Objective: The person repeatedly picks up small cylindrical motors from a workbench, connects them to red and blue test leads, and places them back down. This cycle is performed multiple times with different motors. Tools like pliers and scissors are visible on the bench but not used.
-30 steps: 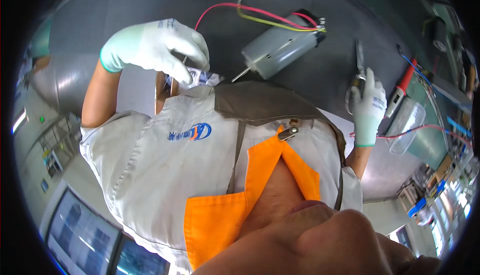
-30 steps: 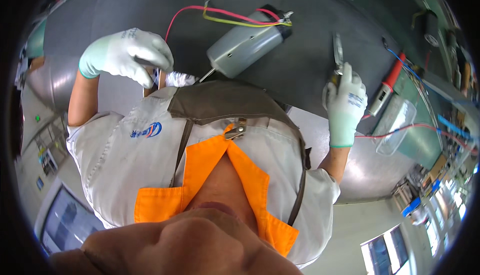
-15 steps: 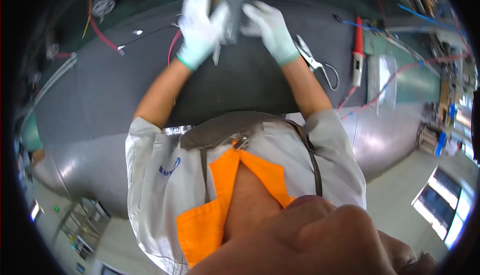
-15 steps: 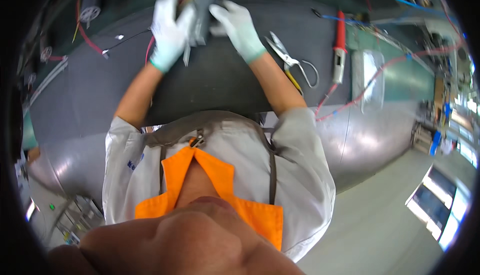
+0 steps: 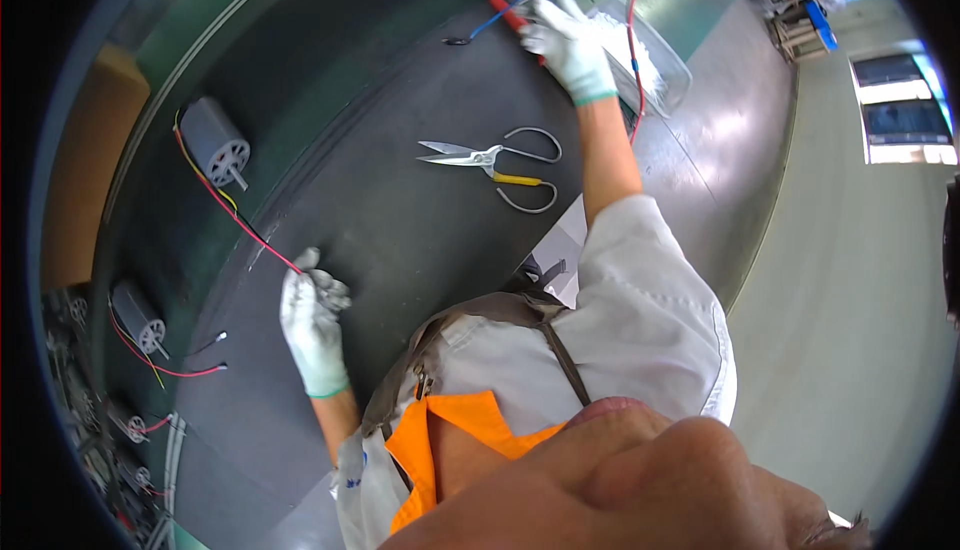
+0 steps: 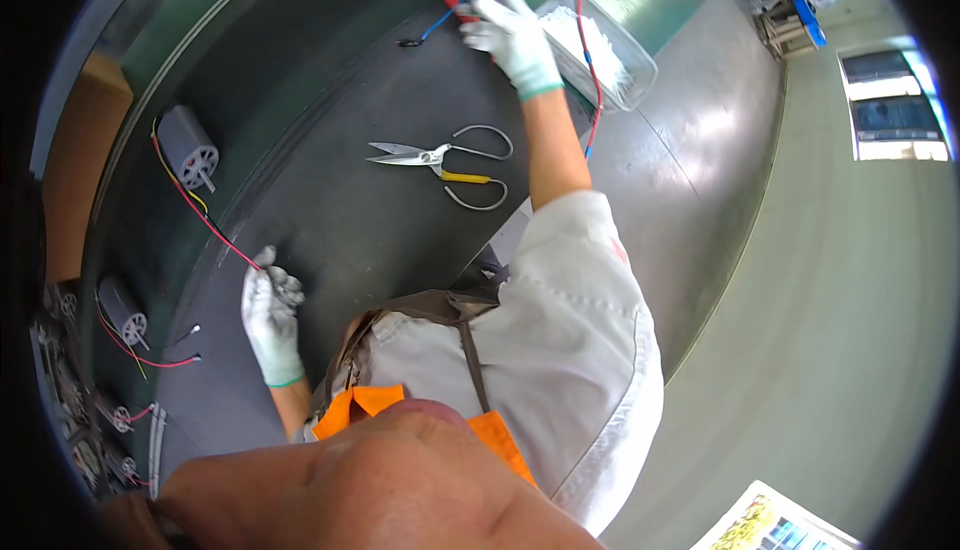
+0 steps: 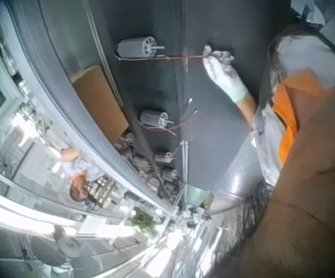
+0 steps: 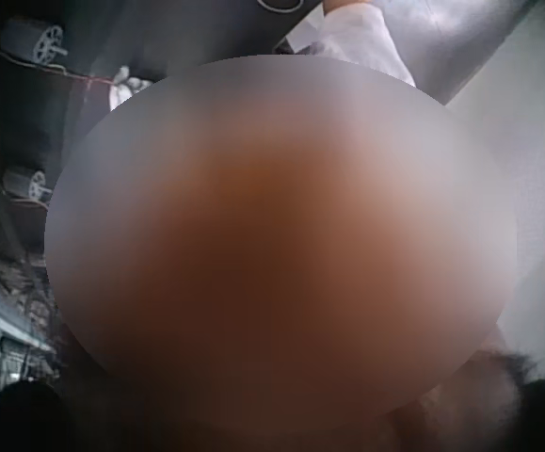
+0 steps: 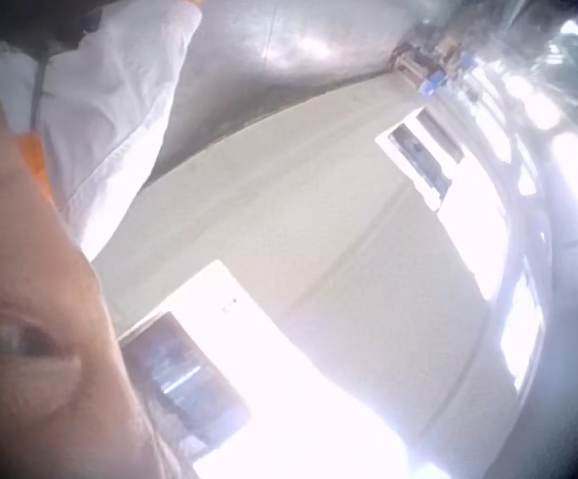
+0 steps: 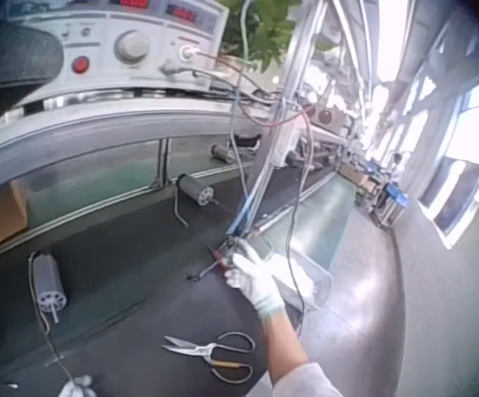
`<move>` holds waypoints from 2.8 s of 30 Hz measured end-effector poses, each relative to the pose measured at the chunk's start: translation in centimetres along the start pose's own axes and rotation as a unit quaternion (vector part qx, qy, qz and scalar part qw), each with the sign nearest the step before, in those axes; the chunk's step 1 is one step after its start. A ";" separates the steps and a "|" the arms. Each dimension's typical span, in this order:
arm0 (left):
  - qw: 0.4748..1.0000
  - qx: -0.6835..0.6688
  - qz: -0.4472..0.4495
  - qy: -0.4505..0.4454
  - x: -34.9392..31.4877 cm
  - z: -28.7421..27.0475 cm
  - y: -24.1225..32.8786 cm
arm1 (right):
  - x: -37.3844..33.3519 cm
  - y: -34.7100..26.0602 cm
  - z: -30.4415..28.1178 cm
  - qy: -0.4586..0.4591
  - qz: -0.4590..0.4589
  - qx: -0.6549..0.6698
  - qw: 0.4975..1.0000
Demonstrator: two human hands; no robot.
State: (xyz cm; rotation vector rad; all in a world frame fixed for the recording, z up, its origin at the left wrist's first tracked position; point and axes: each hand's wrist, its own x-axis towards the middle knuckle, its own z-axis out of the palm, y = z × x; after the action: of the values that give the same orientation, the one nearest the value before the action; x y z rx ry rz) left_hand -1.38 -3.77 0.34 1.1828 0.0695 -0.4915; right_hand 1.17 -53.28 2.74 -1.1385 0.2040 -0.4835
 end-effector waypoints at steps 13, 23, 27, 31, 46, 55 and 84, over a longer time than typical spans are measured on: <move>0.995 -0.036 0.074 -0.051 2.3 2.6 2.6 | -15.4 6.6 16.9 -0.426 0.198 -0.240 0.850; 0.993 -0.018 0.120 0.005 2.5 6.2 2.8 | -15.3 4.5 19.2 -0.359 0.147 0.036 0.921; 0.989 -0.091 0.117 -0.004 2.6 5.9 3.4 | -14.9 5.8 20.0 -0.373 0.152 0.058 0.914; 0.985 -0.144 0.098 -0.008 2.6 5.3 2.8 | -14.6 7.1 20.4 -0.379 0.154 0.085 0.909; 0.985 -0.133 0.107 -0.026 2.9 5.7 1.8 | -13.6 8.8 20.9 -0.378 0.168 0.120 0.903; 0.968 -0.214 0.130 0.012 3.9 4.4 0.2 | -10.9 5.0 15.5 -0.318 -0.090 -0.394 0.857; 0.953 -0.284 0.102 -0.018 4.6 3.3 -0.7 | -4.9 8.8 18.2 -0.320 -0.142 -0.453 0.820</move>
State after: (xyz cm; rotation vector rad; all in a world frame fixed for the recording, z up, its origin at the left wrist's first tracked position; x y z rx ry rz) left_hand 1.73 -8.44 -0.40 0.6051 0.0512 -0.2808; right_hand 6.34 -33.18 1.89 -2.2280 -0.3859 -0.2167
